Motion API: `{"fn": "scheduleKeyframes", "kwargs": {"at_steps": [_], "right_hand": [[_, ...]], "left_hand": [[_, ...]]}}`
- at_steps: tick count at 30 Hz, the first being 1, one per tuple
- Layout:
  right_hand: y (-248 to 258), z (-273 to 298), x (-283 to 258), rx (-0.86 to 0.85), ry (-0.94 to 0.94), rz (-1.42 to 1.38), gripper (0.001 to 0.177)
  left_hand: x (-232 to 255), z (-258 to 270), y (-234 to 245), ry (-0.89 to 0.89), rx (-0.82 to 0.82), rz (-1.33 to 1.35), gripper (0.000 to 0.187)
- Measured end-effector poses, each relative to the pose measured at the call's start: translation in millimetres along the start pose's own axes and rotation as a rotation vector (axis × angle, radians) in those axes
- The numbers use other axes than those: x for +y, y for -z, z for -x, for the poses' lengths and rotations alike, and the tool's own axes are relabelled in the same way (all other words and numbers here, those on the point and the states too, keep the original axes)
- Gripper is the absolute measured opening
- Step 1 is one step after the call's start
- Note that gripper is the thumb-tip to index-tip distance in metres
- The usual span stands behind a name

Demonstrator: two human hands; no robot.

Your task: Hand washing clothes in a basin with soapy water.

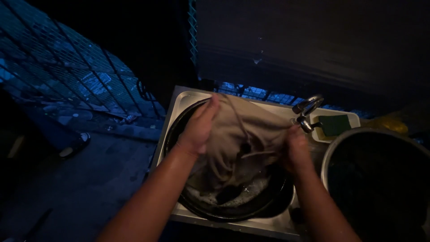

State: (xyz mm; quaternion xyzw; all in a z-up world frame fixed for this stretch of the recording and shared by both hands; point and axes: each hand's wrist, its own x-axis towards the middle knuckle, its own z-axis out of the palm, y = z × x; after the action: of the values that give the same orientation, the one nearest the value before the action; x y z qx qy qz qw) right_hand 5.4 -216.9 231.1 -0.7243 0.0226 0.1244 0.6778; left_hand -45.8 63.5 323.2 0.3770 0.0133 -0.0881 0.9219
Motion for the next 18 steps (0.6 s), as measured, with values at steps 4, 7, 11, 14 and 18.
{"fn": "scheduleKeyframes", "kwargs": {"at_steps": [4, 7, 11, 14, 18], "right_hand": [[-72.9, 48.6, -98.1, -0.078, 0.219, -0.416, 0.044], [-109.2, 27.4, -43.9, 0.056, 0.698, 0.481, 0.015], [-139.0, 8.1, 4.0, 0.416, 0.877, 0.365, 0.024], [-139.0, -7.2, 14.1, 0.394, 0.423, 0.196, 0.029], [-154.1, 16.6, 16.7, 0.423, 0.513, 0.328, 0.027]], "left_hand": [[-56.6, -19.1, 2.4, 0.360, 0.077, 0.238, 0.083], [-182.9, -76.7, 144.7, 0.413, -0.058, 0.472, 0.066], [-239.8, -84.7, 139.4, 0.454, -0.048, 0.634, 0.040], [-155.4, -23.4, 61.0, 0.576, 0.225, 0.356, 0.035], [-170.9, -56.6, 127.7, 0.441, 0.241, 0.300, 0.022]]}}
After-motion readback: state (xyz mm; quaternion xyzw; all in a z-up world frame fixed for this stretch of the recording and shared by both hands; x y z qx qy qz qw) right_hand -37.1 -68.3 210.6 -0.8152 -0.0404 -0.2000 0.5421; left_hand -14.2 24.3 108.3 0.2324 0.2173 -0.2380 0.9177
